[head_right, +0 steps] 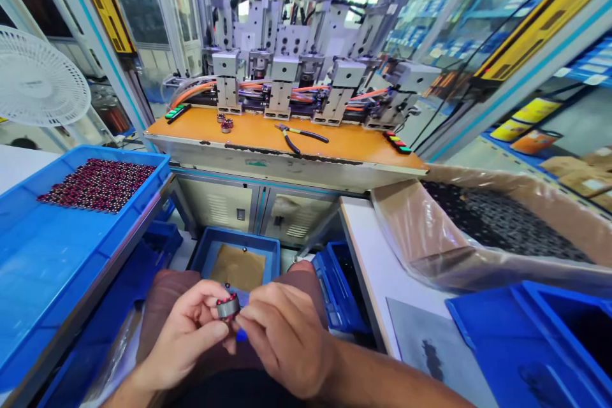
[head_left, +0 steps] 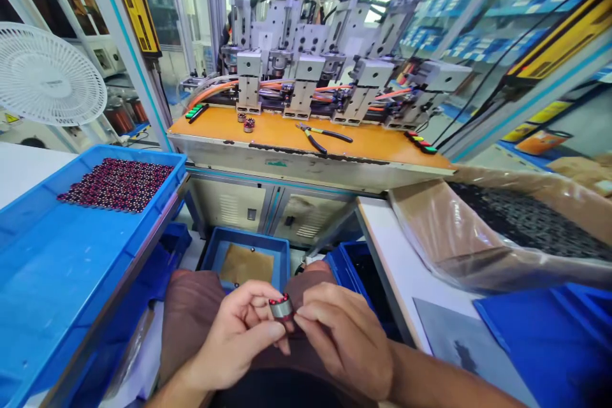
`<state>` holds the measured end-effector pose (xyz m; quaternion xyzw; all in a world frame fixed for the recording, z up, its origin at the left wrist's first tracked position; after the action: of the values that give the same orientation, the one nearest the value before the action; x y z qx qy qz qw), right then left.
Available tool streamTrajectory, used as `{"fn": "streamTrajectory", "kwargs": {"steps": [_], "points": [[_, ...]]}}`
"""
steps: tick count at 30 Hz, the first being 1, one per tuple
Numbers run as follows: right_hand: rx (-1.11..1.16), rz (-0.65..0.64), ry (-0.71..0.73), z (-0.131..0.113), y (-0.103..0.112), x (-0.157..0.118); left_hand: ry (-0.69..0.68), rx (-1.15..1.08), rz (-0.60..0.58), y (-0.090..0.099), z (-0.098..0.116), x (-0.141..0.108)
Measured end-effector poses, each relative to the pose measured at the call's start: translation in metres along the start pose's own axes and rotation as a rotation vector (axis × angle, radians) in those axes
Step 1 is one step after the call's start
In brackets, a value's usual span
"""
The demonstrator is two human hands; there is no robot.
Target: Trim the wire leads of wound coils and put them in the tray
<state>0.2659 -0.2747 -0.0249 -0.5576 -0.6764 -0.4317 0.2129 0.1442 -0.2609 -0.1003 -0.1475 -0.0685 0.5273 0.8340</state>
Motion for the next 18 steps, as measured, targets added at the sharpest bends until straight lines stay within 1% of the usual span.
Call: {"fn": "streamTrajectory", "kwargs": {"steps": [4, 6, 8, 11, 13, 15, 18], "points": [[0.052, -0.040, -0.077, 0.005, 0.001, 0.003, -0.160, -0.122, 0.001, 0.002, 0.015, -0.001], [0.093, -0.069, -0.048, 0.001, 0.001, 0.006, -0.169, -0.208, 0.004, 0.004, 0.014, -0.001], [0.114, -0.101, 0.010, -0.006, 0.001, 0.009, -0.090, -0.239, -0.020, 0.002, 0.004, 0.000], [0.123, -0.146, 0.065, -0.010, -0.001, 0.011, 0.094, -0.150, -0.153, -0.010, -0.019, -0.002], [0.131, -0.165, 0.062, -0.009, -0.002, 0.011, 0.142, -0.111, -0.216, -0.015, -0.026, -0.004], [0.128, -0.155, 0.058, -0.008, -0.003, 0.010, 0.117, -0.095, -0.189, -0.012, -0.023, -0.004], [0.129, -0.108, -0.024, 0.000, -0.003, 0.012, 0.043, -0.026, -0.072, -0.002, -0.010, -0.002]]}}
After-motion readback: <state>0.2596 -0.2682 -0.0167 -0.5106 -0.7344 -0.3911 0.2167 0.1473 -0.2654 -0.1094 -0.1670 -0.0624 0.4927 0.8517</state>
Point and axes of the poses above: each hand's wrist, its own x-axis towards the middle knuckle, its own y-axis out of the back of the hand, z = x × y, the point moved 9 cm from there along x, towards the middle knuckle, and after that the axes turned 13 degrees about x, right-handed, at the moved point
